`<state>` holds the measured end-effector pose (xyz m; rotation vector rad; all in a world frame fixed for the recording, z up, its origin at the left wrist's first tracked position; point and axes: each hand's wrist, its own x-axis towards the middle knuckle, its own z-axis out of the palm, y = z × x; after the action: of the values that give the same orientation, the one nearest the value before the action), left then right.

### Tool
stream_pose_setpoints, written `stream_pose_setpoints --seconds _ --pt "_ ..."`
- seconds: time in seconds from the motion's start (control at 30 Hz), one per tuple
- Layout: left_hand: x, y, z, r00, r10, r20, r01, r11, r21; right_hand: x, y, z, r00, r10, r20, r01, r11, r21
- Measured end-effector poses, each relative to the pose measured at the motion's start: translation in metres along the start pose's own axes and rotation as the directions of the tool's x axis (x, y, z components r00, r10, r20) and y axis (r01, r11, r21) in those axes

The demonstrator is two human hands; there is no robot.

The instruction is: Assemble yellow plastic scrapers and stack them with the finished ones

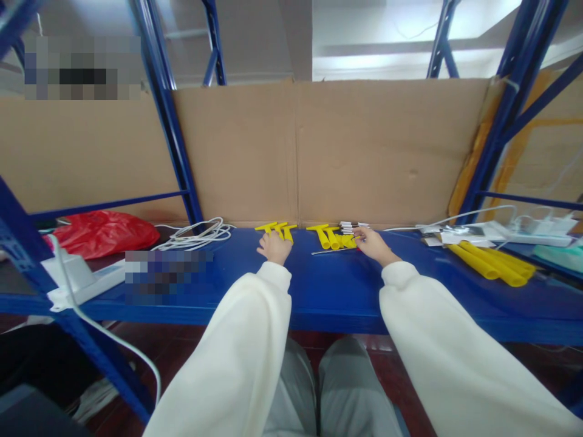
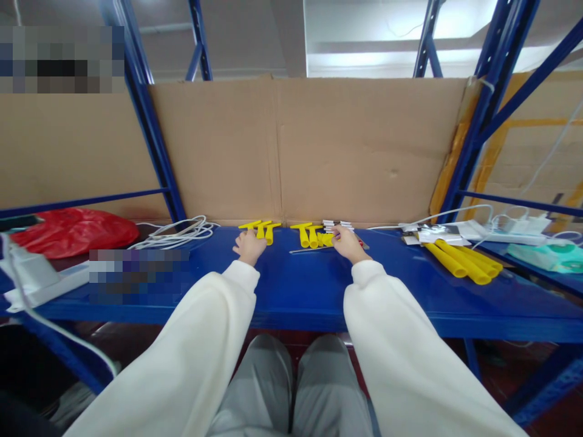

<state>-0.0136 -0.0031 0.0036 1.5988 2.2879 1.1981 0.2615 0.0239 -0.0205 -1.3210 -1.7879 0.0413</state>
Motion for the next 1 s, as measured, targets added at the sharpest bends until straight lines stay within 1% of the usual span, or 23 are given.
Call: stream_pose_setpoints --seconds 0.07,0.1,0.17,0.3,0.43,0.57,0.63,0.73,0.8,0.9,1.0 --pt "0.003 -0.003 -0.001 0.993 -0.091 0.069 0.087 0.994 0.06 0.001 0.0 -0.001 0.999 0.045 0.004 -0.045 0.999 0.014" --pt "0.005 -0.005 -0.001 0.989 -0.103 0.104 0.095 0.992 0.082 0.001 -0.001 -0.002 0.998 0.063 0.011 -0.063 0.998 0.02" --pt "0.009 -0.009 0.002 0.983 -0.103 0.15 0.088 0.991 0.102 0.0 -0.003 -0.001 0.997 0.078 0.024 -0.079 0.996 0.035" --pt "0.015 -0.015 0.007 0.984 -0.067 0.167 0.055 0.996 0.077 -0.001 -0.005 0.0 0.998 0.058 0.007 -0.058 0.996 0.064" --pt "0.022 -0.019 0.009 0.991 -0.05 0.123 0.051 0.999 -0.006 -0.002 -0.008 -0.001 0.996 0.084 0.013 -0.085 0.994 0.073" --pt "0.023 -0.023 0.012 0.995 -0.095 -0.027 0.092 0.99 -0.106 -0.003 -0.011 -0.003 0.995 0.097 0.019 -0.098 0.991 0.086" --pt "0.021 -0.024 0.013 0.989 -0.122 -0.081 0.113 0.988 -0.103 -0.003 -0.012 -0.003 0.995 0.1 0.022 -0.101 0.991 0.088" --pt "0.017 -0.023 0.01 0.983 -0.149 -0.103 0.143 0.988 -0.064 -0.003 -0.012 -0.003 0.995 0.095 0.016 -0.096 0.991 0.09" --pt "0.017 -0.022 0.006 0.983 -0.158 -0.097 0.15 0.985 -0.085 -0.003 -0.012 -0.002 0.995 0.098 0.017 -0.099 0.991 0.088" --pt "0.019 -0.022 0.003 0.984 -0.162 -0.073 0.144 0.968 -0.206 -0.002 -0.011 -0.001 0.994 0.106 0.025 -0.107 0.99 0.088" --pt "0.024 -0.023 0.004 0.977 -0.188 -0.097 0.143 0.926 -0.349 -0.002 -0.009 -0.001 0.995 0.095 0.028 -0.097 0.99 0.101"
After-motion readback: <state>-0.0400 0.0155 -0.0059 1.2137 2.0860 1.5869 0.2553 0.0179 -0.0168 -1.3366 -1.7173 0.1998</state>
